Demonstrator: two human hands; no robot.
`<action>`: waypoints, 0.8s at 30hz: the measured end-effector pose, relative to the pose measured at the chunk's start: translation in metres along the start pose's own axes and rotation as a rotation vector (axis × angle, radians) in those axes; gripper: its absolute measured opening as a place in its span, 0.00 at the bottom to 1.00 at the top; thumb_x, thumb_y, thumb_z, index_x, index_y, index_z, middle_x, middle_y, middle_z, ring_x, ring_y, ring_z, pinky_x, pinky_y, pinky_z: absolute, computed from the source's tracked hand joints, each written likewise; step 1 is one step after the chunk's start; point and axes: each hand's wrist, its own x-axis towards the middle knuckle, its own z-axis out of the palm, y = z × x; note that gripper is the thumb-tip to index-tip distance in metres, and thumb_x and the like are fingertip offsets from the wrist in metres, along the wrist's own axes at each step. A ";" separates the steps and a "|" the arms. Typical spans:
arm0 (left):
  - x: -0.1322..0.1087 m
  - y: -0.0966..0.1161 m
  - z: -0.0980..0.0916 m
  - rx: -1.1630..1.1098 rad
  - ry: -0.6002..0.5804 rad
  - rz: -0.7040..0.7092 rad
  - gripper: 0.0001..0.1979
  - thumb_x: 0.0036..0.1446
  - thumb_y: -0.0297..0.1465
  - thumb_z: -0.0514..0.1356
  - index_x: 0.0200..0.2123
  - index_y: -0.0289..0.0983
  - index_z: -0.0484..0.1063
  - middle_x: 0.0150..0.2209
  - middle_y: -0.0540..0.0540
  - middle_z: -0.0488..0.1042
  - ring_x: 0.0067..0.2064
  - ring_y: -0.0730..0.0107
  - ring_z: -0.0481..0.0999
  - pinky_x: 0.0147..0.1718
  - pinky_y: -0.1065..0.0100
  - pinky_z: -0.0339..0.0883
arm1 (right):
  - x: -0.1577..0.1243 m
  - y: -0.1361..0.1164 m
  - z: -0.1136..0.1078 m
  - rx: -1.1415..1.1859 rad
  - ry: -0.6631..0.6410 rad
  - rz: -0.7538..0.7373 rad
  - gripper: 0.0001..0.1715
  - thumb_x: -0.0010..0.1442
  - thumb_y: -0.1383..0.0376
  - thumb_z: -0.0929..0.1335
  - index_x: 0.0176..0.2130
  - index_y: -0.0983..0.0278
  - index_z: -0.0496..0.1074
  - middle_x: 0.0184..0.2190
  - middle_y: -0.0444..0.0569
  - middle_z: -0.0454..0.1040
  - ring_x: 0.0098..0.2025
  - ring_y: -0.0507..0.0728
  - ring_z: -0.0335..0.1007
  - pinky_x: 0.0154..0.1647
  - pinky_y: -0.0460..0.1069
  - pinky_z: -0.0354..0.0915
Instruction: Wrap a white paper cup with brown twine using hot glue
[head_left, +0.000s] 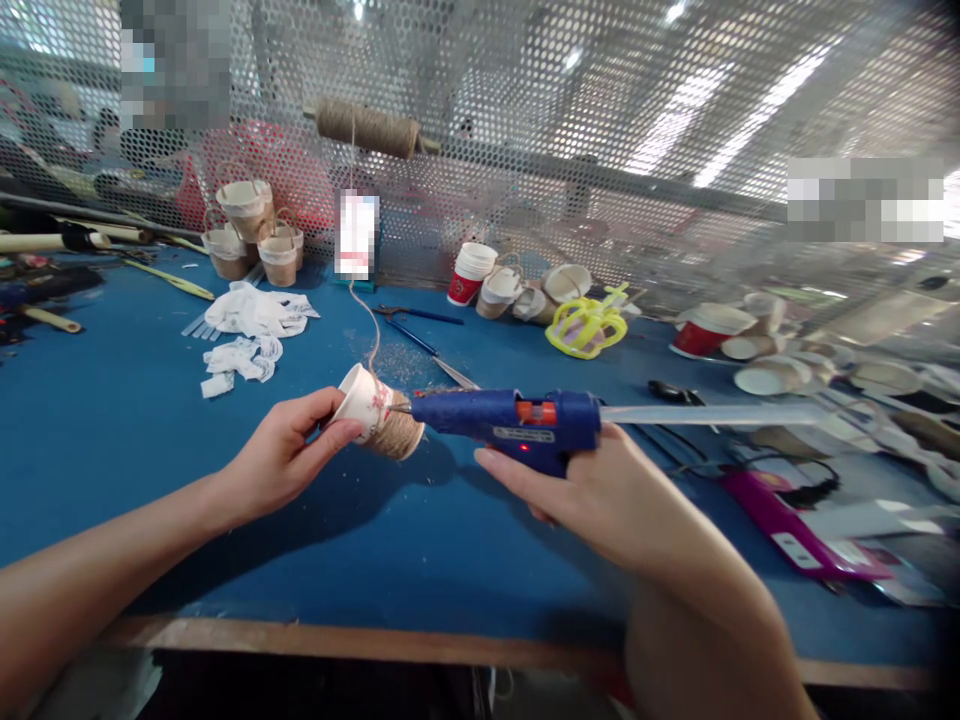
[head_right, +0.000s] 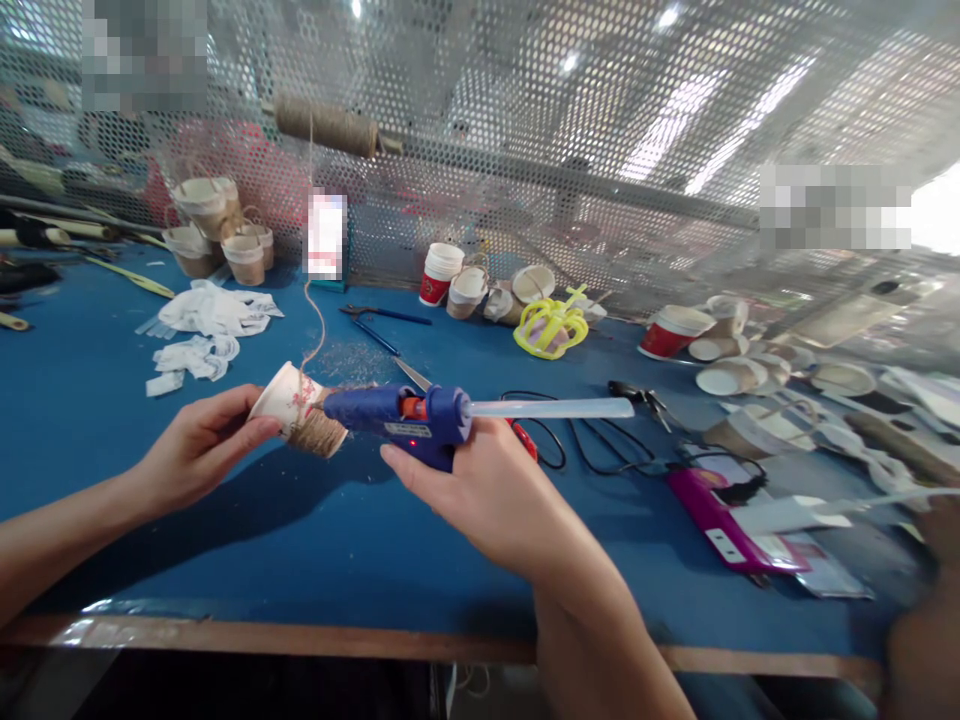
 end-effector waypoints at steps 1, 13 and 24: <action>0.000 -0.001 0.000 0.001 0.001 -0.007 0.09 0.56 0.32 0.50 0.27 0.34 0.64 0.21 0.54 0.58 0.23 0.77 0.55 0.21 0.75 0.53 | 0.000 -0.001 0.000 0.001 0.014 -0.008 0.17 0.48 0.56 0.66 0.16 0.60 0.59 0.08 0.38 0.58 0.13 0.49 0.56 0.14 0.45 0.56; 0.004 -0.009 0.005 -0.140 0.006 -0.134 0.11 0.55 0.35 0.50 0.29 0.33 0.65 0.23 0.52 0.63 0.25 0.76 0.59 0.24 0.74 0.57 | 0.007 0.002 0.001 0.307 -0.197 0.136 0.16 0.50 0.55 0.66 0.22 0.65 0.65 0.10 0.38 0.61 0.14 0.47 0.56 0.16 0.44 0.56; 0.009 -0.006 0.008 -0.297 -0.008 -0.240 0.12 0.54 0.37 0.51 0.30 0.34 0.68 0.27 0.48 0.71 0.29 0.69 0.68 0.30 0.71 0.63 | 0.054 0.044 0.016 0.670 -0.041 0.262 0.15 0.46 0.58 0.69 0.26 0.69 0.67 0.20 0.42 0.65 0.18 0.45 0.57 0.19 0.43 0.55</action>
